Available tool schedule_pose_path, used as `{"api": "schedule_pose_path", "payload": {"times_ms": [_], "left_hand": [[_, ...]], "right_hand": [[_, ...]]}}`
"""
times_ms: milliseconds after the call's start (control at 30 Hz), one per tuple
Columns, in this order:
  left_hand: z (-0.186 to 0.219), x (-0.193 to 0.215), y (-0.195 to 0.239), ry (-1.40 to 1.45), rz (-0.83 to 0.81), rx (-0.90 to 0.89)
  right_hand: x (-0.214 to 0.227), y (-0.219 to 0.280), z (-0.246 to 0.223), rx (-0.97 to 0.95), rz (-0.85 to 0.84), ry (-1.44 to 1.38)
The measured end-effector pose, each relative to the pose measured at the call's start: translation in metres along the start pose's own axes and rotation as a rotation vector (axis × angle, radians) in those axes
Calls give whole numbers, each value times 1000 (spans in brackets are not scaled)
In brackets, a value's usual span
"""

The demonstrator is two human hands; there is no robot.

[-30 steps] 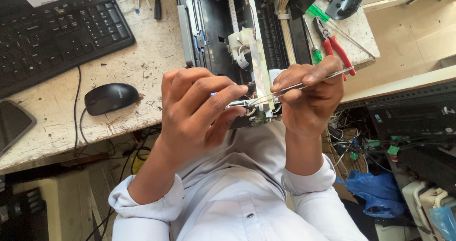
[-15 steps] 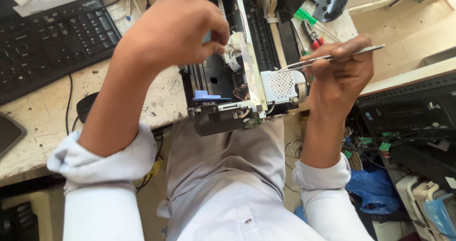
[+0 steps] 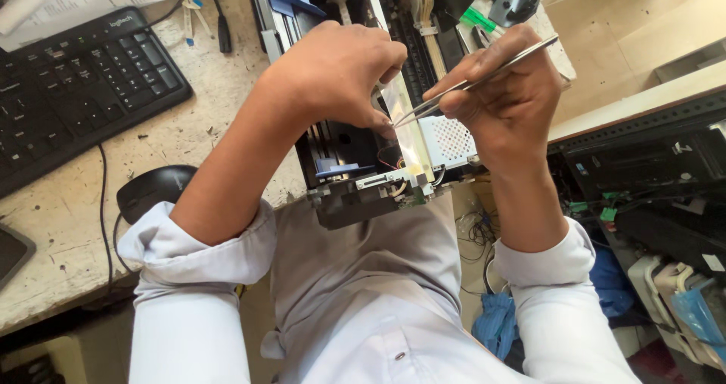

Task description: The person works on the internal components of an open electronic device, using a screwdriver to adjust parts and pliers to manipulate small components. They also briefly use a computer mouse while continuing to adjust the device's internals.

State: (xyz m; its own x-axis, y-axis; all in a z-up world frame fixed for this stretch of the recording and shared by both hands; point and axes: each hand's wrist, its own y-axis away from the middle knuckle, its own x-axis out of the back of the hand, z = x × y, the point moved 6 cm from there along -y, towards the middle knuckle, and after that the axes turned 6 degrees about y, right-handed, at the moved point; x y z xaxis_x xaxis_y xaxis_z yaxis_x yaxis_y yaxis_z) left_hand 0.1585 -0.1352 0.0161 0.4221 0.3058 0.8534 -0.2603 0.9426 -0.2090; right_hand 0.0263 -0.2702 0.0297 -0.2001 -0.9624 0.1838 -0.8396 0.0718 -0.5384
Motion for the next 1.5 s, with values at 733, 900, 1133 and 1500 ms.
{"api": "schedule_pose_path", "payload": {"times_ms": [733, 900, 1133, 1500], "left_hand": [[8, 8, 14, -48, 150, -114], [4, 6, 2, -30, 44, -89], [-12, 6, -12, 53, -47, -94], [-29, 0, -16, 165, -99, -35]], "right_hand": [[-4, 1, 6, -42, 4, 0], [-5, -1, 2, -41, 0, 43], [-19, -13, 4, -23, -92, 291], [-50, -37, 0, 130, -347, 817]]}}
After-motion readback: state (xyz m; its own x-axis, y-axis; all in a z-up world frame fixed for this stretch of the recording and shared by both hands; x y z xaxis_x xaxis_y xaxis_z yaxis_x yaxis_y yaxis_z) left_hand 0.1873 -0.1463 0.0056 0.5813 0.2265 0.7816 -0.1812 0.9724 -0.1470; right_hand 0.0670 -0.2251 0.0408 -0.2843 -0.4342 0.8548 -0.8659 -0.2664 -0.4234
